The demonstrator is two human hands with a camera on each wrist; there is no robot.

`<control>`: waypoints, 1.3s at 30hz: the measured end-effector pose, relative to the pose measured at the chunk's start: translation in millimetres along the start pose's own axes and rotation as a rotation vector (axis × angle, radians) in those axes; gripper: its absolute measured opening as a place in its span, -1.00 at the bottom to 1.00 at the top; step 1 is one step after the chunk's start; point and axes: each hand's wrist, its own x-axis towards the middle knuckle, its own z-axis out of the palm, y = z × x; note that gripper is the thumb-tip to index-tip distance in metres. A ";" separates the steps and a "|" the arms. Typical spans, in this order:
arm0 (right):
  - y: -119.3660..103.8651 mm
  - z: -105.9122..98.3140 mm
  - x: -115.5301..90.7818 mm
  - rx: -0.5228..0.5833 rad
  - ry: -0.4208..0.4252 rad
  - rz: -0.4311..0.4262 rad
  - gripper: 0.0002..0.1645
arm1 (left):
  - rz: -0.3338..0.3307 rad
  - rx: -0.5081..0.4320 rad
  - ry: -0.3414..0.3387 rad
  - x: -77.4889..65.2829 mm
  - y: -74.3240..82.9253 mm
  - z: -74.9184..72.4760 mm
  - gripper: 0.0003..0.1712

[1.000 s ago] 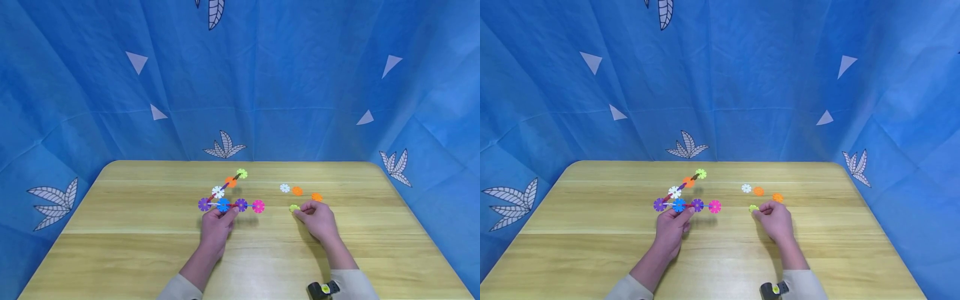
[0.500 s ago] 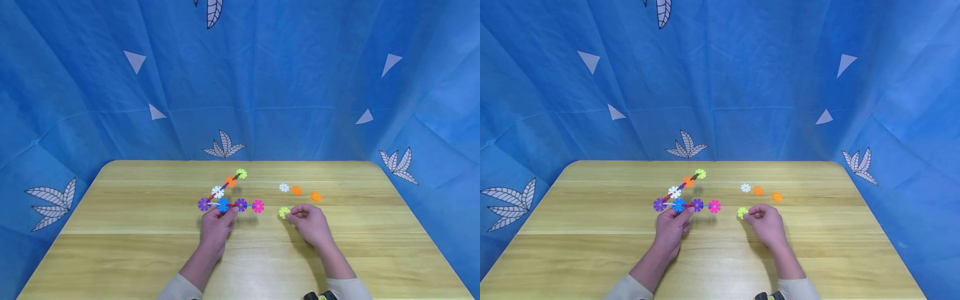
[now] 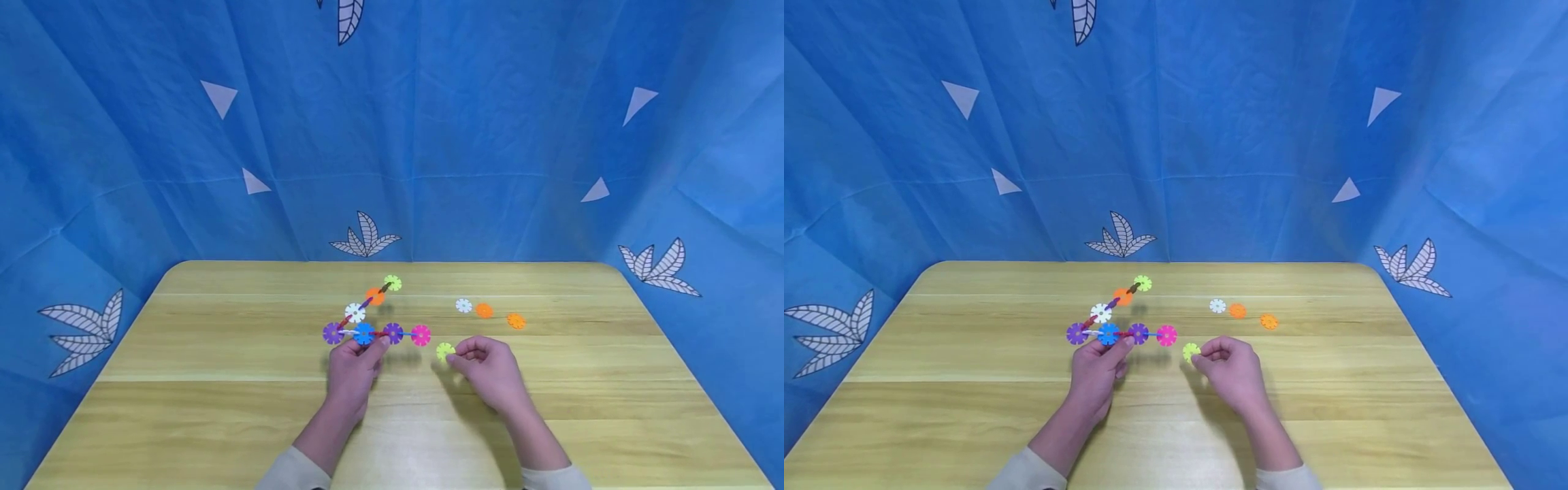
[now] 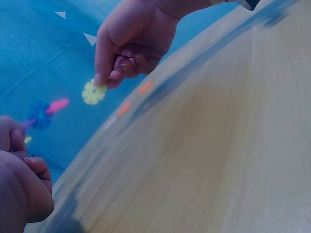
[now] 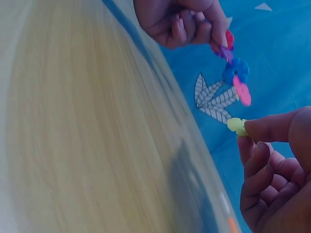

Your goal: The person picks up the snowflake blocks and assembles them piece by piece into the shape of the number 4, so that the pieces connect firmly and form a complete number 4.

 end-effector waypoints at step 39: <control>-24.6 58.5 -17.3 0.216 0.017 -0.072 -0.83 | 0.002 0.026 0.009 -2.7 0.1 4.6 -0.81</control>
